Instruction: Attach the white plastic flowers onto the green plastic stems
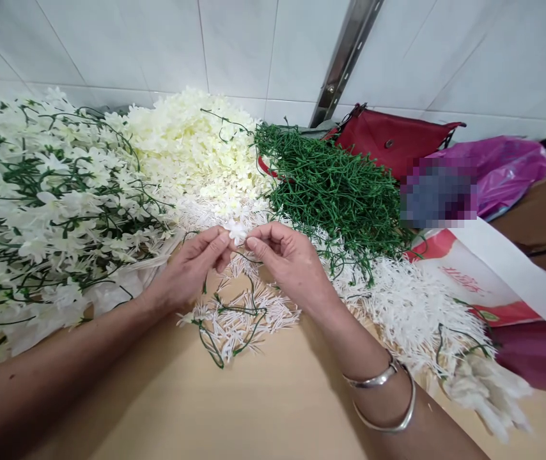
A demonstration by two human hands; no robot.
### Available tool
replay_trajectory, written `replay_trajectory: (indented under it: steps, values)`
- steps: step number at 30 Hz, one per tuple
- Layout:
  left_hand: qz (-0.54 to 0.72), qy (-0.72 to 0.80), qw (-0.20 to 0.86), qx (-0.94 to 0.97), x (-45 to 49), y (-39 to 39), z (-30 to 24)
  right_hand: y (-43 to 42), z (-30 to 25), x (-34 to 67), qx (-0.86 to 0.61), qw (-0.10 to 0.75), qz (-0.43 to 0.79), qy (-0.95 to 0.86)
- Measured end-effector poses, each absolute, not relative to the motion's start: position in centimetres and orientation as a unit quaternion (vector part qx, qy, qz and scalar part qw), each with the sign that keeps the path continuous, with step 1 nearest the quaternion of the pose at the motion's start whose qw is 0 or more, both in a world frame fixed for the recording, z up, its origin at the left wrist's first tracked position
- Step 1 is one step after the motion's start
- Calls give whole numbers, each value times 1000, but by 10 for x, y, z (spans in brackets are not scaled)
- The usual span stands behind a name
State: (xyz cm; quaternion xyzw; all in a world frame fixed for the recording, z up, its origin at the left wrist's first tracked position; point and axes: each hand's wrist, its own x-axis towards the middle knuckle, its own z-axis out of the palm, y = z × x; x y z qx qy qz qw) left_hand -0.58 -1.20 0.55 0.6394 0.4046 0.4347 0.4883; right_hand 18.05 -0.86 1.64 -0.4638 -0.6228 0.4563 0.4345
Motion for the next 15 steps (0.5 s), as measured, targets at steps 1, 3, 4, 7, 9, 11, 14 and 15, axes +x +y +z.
replay_trajectory:
  steps: [1, 3, 4, 7, 9, 11, 14, 15]
  values:
    - [470, 400, 497, 610, -6, -11, 5, -9, 18, 182, -468, 447, 403, -647]
    - [534, 393, 504, 553, -8, -8, 2, -10, 21, 184, -467, 447, 303, -700]
    - [557, 392, 507, 528, -9, -7, 1, -11, 22, 184, -462, 429, 267, -729]
    - [586, 391, 519, 484, -12, -3, -3, -12, 20, 183, -452, 337, 200, -801]
    - [591, 389, 523, 475, -12, -2, -4, -11, 17, 182, -465, 291, 166, -820]
    - [591, 386, 529, 470, -12, -2, -4, -11, 13, 182, -475, 275, 146, -823]
    - [595, 389, 535, 457, -10, -3, -1, -9, 12, 183, -486, 295, 144, -810]
    - [597, 389, 536, 453, -10, -3, -1, -9, 12, 184, -490, 307, 145, -803]
